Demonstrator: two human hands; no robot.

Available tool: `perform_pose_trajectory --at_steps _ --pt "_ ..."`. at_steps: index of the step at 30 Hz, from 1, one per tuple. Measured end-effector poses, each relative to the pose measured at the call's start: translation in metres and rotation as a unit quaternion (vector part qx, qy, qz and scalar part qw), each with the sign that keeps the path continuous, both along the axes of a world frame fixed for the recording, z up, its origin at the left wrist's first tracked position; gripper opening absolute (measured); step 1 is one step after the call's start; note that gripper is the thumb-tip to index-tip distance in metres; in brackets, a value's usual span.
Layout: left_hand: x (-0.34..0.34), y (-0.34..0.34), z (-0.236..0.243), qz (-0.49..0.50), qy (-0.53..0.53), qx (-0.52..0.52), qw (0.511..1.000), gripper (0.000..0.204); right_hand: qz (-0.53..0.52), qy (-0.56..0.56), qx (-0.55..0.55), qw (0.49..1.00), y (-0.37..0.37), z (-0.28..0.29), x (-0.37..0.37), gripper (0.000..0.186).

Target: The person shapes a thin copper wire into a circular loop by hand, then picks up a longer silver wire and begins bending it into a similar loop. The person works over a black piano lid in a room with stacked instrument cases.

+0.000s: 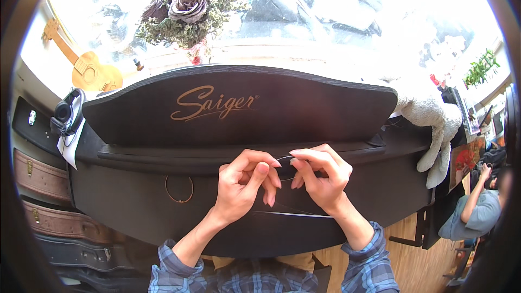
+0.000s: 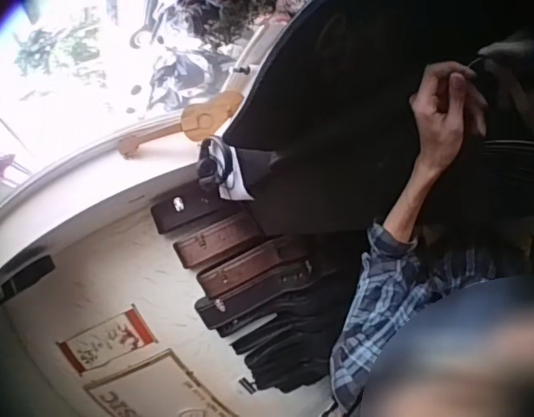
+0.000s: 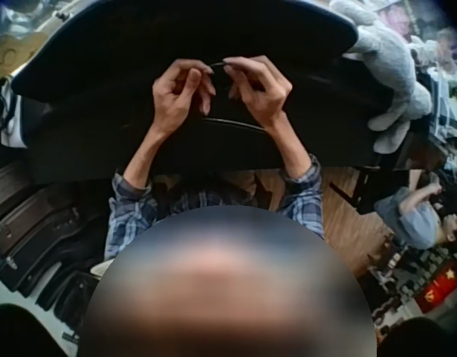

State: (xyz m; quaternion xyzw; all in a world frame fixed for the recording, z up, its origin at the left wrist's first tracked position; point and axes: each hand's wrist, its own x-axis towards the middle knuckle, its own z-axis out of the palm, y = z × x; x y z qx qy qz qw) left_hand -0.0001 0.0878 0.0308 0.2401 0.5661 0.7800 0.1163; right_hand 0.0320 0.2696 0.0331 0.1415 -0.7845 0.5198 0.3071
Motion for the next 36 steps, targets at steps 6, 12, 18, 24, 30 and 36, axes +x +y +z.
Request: perform_pose_trajectory --at_steps 6,12,18,24,30,36 --pt "-0.0018 -0.0001 0.0021 0.064 0.077 0.01 0.995 0.01 0.008 -0.006 -0.054 0.999 0.0053 -0.0013 0.0004 0.014" --pt "0.0004 0.0011 0.0062 0.07 0.035 -0.048 0.996 0.016 0.005 0.008 -0.081 0.997 0.0041 -0.0057 -0.0008 0.013" --pt "-0.0006 -0.0015 0.0067 0.111 0.07 -0.064 0.989 0.014 0.012 0.02 -0.074 0.997 0.0036 -0.0071 -0.0006 0.012" --pt "-0.0007 0.0013 0.0043 0.186 0.144 -0.123 0.964 0.015 0.019 0.037 -0.033 0.999 0.0042 -0.007 -0.0018 0.011" --pt "0.0047 0.0023 0.0046 0.198 0.101 -0.129 0.966 0.017 -0.005 0.04 0.044 0.998 0.0007 -0.0064 -0.0018 0.013" --pt "0.0028 0.0019 -0.0007 0.196 0.168 -0.12 0.959 0.018 0.019 -0.03 -0.029 0.999 -0.0008 -0.0055 0.0002 0.011"
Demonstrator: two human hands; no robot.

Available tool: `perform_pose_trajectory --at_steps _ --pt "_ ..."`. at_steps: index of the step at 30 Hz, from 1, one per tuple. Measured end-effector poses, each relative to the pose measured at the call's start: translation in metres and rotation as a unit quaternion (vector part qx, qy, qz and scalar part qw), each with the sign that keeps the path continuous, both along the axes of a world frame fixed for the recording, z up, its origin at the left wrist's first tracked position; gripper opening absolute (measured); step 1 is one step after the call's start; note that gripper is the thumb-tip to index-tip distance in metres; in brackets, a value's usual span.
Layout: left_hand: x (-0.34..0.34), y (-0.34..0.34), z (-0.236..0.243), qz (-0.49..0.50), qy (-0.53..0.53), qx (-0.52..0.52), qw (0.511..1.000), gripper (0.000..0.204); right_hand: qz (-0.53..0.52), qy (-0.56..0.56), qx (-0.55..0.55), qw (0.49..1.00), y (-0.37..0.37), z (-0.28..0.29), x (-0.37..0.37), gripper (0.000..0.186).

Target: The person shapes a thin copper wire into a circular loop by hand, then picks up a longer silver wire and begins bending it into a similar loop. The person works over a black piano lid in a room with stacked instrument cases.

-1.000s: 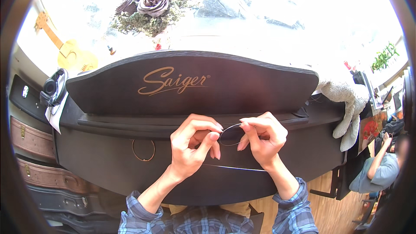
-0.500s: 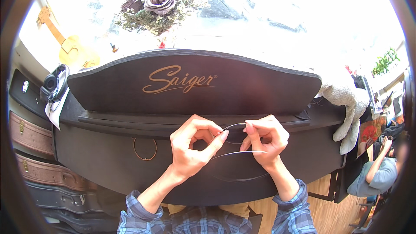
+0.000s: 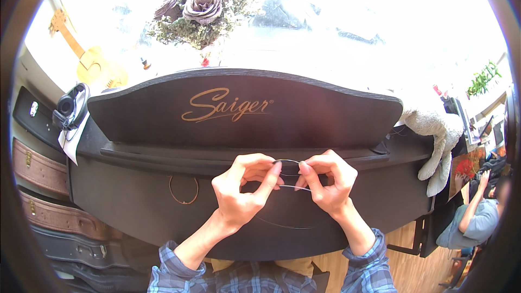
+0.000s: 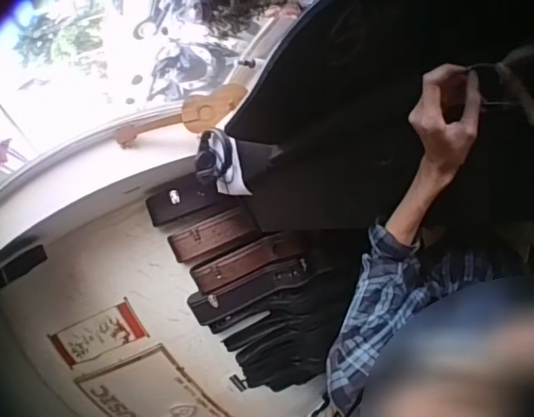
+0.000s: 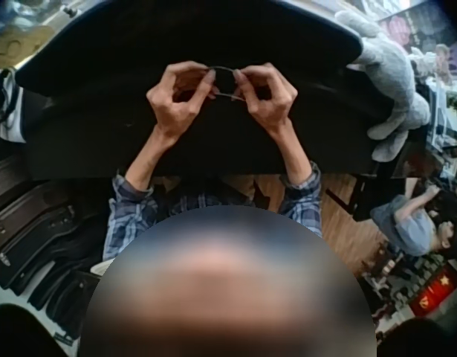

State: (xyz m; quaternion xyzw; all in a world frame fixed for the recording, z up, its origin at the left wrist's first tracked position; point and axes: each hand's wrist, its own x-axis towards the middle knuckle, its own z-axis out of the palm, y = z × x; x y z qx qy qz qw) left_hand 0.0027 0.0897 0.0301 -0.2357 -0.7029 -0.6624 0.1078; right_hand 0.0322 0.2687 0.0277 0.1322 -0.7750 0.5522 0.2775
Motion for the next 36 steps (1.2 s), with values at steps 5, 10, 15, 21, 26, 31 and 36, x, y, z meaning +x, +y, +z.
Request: perform_pose_trajectory --at_steps 5,10,15,21,26,31,36 --pt "0.0 -0.003 -0.001 0.012 0.072 -0.037 0.997 0.017 0.011 -0.013 -0.023 1.0 0.001 0.003 0.001 0.008" --pt "0.0 -0.001 0.003 0.061 0.091 -0.053 0.993 0.017 0.026 -0.02 -0.052 0.998 0.001 0.006 0.001 0.006" --pt "-0.007 -0.003 0.009 0.03 0.101 -0.027 0.994 0.019 0.066 -0.009 -0.118 0.991 0.003 0.003 0.001 0.009" --pt "-0.009 -0.01 0.015 -0.185 -0.116 0.102 0.971 0.019 0.071 0.005 -0.122 0.99 0.006 0.002 0.002 0.006" --pt "-0.011 -0.011 0.019 -0.229 -0.114 0.083 0.963 0.022 0.049 0.023 -0.115 0.992 0.005 0.001 0.002 0.005" --pt "-0.011 -0.012 0.017 -0.147 -0.046 0.028 0.988 0.02 0.069 0.033 -0.097 0.992 0.005 0.001 0.002 0.005" --pt "-0.009 -0.009 0.014 -0.089 0.001 0.042 0.995 0.02 0.068 0.029 -0.087 0.993 0.006 0.002 0.003 0.005"
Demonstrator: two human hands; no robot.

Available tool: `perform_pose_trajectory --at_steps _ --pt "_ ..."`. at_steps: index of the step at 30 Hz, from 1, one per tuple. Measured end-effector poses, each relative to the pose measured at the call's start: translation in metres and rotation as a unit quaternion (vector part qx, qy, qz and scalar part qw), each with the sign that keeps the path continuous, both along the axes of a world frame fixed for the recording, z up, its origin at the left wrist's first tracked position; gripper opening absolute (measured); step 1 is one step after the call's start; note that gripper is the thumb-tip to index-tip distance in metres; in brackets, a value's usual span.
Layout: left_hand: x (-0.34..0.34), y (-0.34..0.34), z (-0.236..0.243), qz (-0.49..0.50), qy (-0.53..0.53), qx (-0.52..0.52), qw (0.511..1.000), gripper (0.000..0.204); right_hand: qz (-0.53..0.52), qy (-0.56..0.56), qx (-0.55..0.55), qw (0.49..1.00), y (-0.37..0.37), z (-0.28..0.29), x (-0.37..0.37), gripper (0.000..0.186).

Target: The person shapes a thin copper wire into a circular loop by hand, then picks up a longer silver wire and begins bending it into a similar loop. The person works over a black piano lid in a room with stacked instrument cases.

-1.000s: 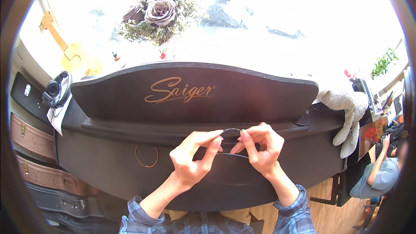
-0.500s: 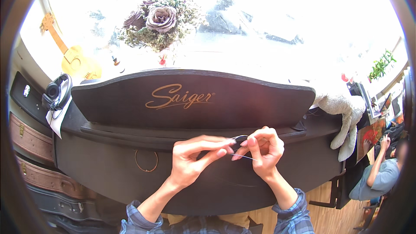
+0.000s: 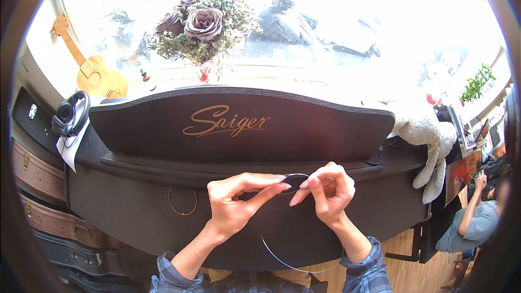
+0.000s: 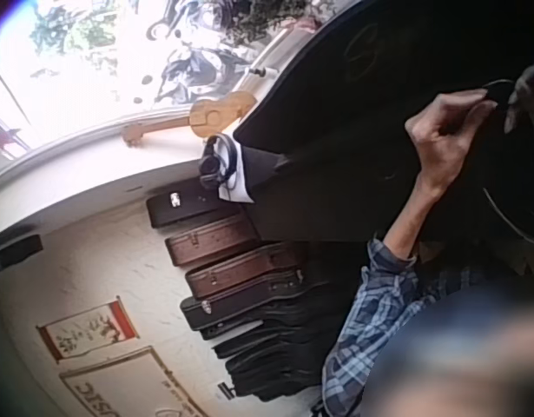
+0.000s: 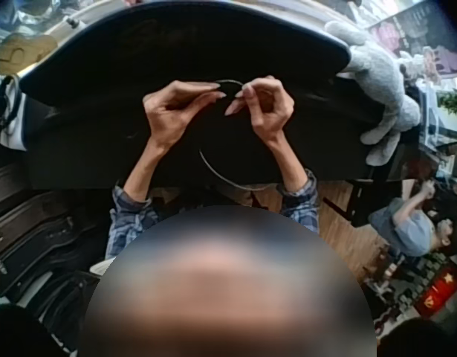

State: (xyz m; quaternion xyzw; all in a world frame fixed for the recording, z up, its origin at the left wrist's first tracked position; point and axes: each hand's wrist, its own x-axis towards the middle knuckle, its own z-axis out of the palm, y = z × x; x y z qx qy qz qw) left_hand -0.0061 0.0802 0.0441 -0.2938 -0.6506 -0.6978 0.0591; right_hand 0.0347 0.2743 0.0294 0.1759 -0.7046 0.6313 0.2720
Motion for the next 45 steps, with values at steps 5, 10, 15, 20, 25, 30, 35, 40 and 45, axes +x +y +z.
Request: perform_pose_trajectory --at_steps 5,10,15,20,25,30,35,40,45 --pt "0.006 0.002 0.009 0.037 -0.124 0.084 0.988 0.027 0.001 0.029 0.063 0.998 0.003 0.0 0.003 0.008" --pt "0.001 -0.005 0.018 -0.04 -0.219 0.002 0.975 0.03 0.005 0.041 0.075 0.996 0.002 -0.005 0.003 0.014" --pt "0.0 -0.004 0.015 -0.107 -0.221 0.004 0.969 0.013 0.035 0.025 0.019 0.999 0.001 -0.005 0.0 0.012" --pt "-0.004 -0.009 0.014 -0.175 -0.251 0.025 0.952 0.017 0.079 -0.007 -0.047 0.996 0.002 -0.002 0.0 0.008" --pt "-0.006 -0.013 0.016 -0.196 -0.27 0.038 0.942 0.016 0.134 -0.027 -0.073 0.988 0.004 0.0 -0.001 0.003" --pt "-0.006 -0.013 0.016 -0.189 -0.256 0.047 0.947 0.017 0.173 -0.038 -0.091 0.98 0.008 0.001 -0.003 0.003" --pt "-0.007 -0.009 0.013 -0.112 -0.177 0.026 0.978 0.016 0.171 -0.034 -0.075 0.982 0.009 0.001 -0.003 0.004" --pt "-0.005 -0.007 0.015 -0.052 -0.166 -0.011 0.985 0.015 0.164 -0.029 -0.024 0.986 0.008 0.001 -0.002 0.007" --pt "-0.003 -0.007 0.013 0.013 -0.088 -0.035 0.995 0.016 0.171 -0.045 -0.031 0.984 0.004 0.002 -0.002 0.007"
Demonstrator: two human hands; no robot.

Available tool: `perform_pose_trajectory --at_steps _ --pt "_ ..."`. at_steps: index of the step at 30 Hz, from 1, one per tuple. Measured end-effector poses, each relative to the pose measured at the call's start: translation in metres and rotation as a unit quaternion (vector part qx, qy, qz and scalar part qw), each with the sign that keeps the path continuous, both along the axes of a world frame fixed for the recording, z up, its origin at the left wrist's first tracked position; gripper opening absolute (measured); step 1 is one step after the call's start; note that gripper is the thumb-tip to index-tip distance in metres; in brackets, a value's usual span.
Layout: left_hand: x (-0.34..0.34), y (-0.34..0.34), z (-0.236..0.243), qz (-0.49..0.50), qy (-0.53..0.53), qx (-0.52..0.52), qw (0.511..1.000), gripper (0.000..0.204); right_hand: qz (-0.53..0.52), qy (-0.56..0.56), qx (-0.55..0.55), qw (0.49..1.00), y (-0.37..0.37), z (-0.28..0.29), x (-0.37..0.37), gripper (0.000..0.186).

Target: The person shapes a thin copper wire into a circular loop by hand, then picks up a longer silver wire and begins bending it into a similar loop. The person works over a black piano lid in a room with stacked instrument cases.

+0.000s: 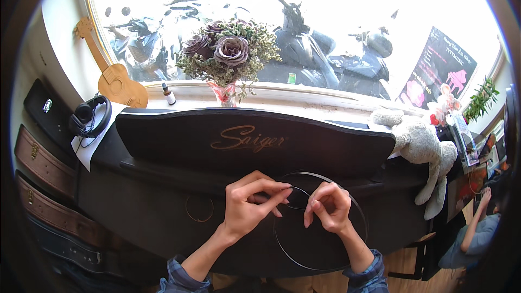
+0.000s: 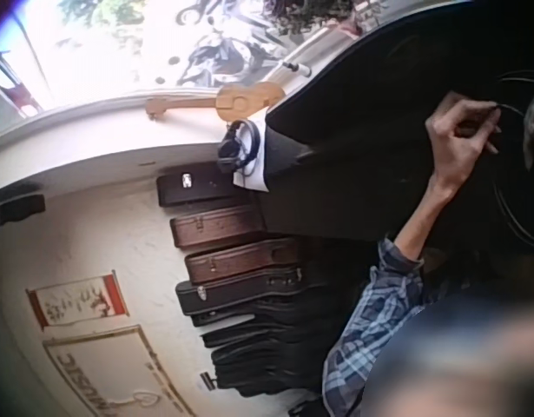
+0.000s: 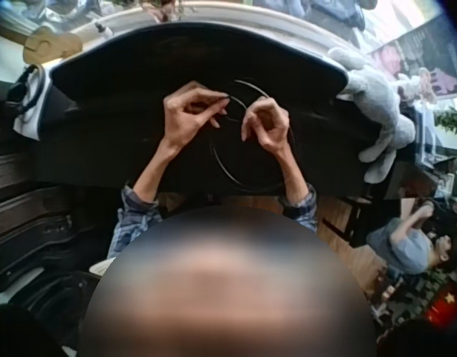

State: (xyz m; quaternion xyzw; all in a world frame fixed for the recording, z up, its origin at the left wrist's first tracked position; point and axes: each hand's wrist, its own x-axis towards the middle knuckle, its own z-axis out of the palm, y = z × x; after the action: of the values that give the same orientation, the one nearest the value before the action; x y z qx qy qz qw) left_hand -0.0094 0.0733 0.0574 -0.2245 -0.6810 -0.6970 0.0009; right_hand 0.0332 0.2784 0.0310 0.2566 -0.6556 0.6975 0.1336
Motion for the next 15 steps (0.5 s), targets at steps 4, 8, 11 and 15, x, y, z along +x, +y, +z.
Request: perform_pose_trajectory --at_steps 4,8,11,15 --pt "0.001 0.0 -0.006 0.047 0.105 -0.025 0.993 0.015 0.002 -0.04 -0.002 0.999 -0.003 0.001 0.004 0.004" --pt "0.003 0.001 -0.013 0.078 0.214 -0.074 0.971 0.008 -0.026 -0.083 0.056 0.995 -0.001 0.006 0.008 0.007" --pt "0.004 0.001 -0.017 0.083 0.277 -0.112 0.951 0.013 -0.024 -0.082 0.071 0.994 -0.004 0.009 0.006 0.006" --pt "0.004 -0.001 -0.017 0.089 0.292 -0.117 0.945 0.019 -0.01 -0.083 0.036 0.996 -0.01 0.012 0.005 0.012"
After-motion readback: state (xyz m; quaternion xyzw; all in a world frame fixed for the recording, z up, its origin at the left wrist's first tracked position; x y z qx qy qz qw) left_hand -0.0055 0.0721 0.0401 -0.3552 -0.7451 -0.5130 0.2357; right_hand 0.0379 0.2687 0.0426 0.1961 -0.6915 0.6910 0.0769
